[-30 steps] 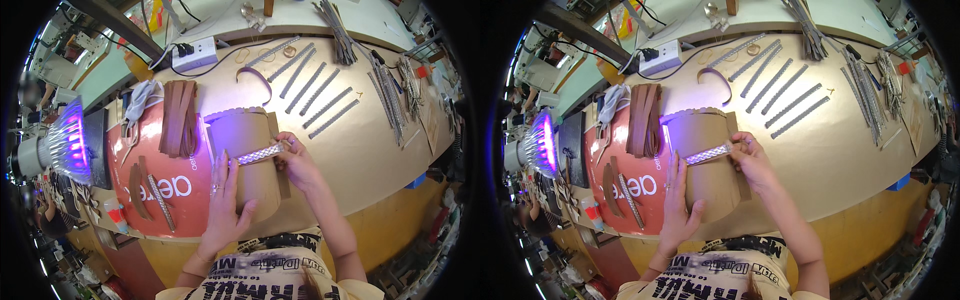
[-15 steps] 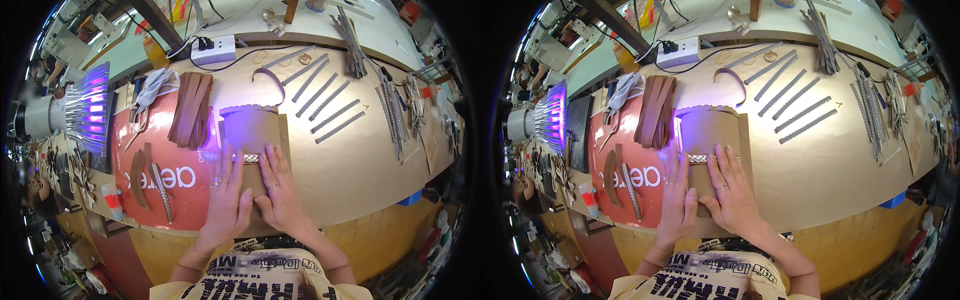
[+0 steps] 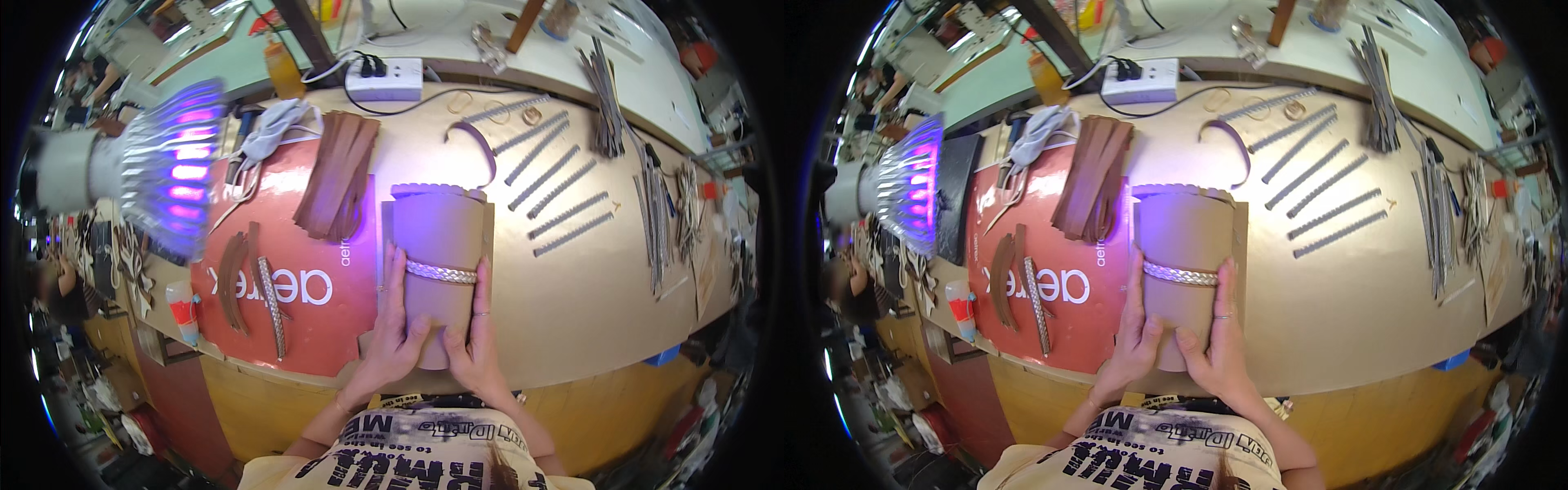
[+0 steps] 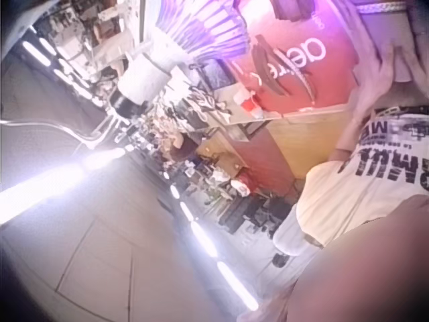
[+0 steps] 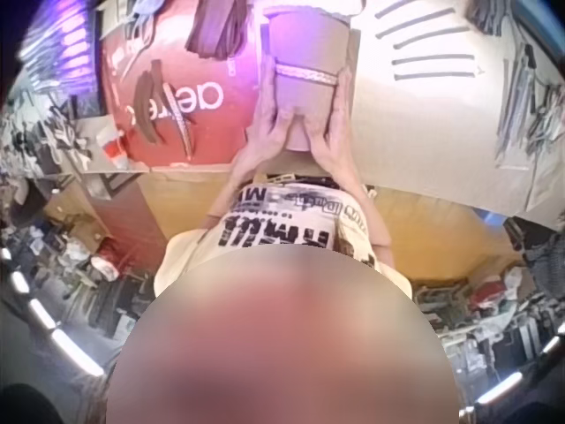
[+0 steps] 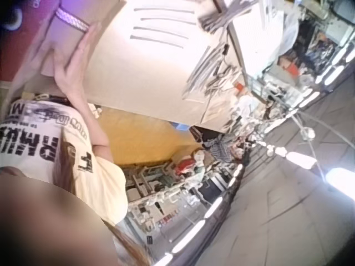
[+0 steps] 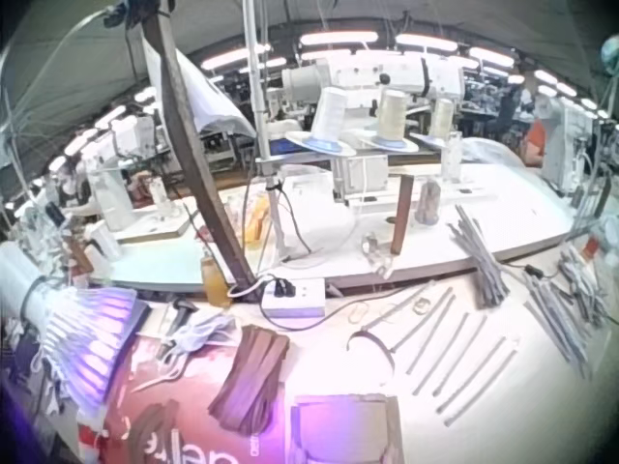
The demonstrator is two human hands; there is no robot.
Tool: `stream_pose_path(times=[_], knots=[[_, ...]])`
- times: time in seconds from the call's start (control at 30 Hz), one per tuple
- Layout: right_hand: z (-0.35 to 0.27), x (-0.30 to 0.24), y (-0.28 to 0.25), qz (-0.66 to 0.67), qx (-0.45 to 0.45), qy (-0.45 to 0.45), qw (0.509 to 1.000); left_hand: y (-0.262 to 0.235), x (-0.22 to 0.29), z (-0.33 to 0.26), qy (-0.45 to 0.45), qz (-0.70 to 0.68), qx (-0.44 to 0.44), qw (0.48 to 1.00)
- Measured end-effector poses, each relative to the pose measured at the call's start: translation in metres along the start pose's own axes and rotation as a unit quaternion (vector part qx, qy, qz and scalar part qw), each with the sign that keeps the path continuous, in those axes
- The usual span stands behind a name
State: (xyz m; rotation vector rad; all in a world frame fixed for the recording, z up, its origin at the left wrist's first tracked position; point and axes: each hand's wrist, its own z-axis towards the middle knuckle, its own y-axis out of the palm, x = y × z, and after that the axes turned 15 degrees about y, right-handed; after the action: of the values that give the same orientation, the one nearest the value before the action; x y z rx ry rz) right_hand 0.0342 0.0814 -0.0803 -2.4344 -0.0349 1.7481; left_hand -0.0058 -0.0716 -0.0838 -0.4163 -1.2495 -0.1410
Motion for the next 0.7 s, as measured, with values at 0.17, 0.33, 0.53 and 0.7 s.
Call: stream_pose_path(times=[0.17,0.33,0.53,0.7], knots=[[0.004,0.021,-0.005,0.061,-0.023,0.054,0.996,0.003,0.010,0.004,-0.008,0.031,0.041,0.999],[0.013,0.032,-0.018,0.022,-0.037,0.048,0.998,-0.014,0.024,0.015,0.034,0.283,0.051,0.957],[0.001,0.009,-0.021,-0.170,0.161,-0.090,0.968,-0.037,0.017,0.015,0.107,0.274,0.067,0.953],[0.013,-0.024,-0.027,-0.321,0.177,-0.264,0.892,-0.021,0.015,-0.028,0.098,0.287,0.123,0.945]])
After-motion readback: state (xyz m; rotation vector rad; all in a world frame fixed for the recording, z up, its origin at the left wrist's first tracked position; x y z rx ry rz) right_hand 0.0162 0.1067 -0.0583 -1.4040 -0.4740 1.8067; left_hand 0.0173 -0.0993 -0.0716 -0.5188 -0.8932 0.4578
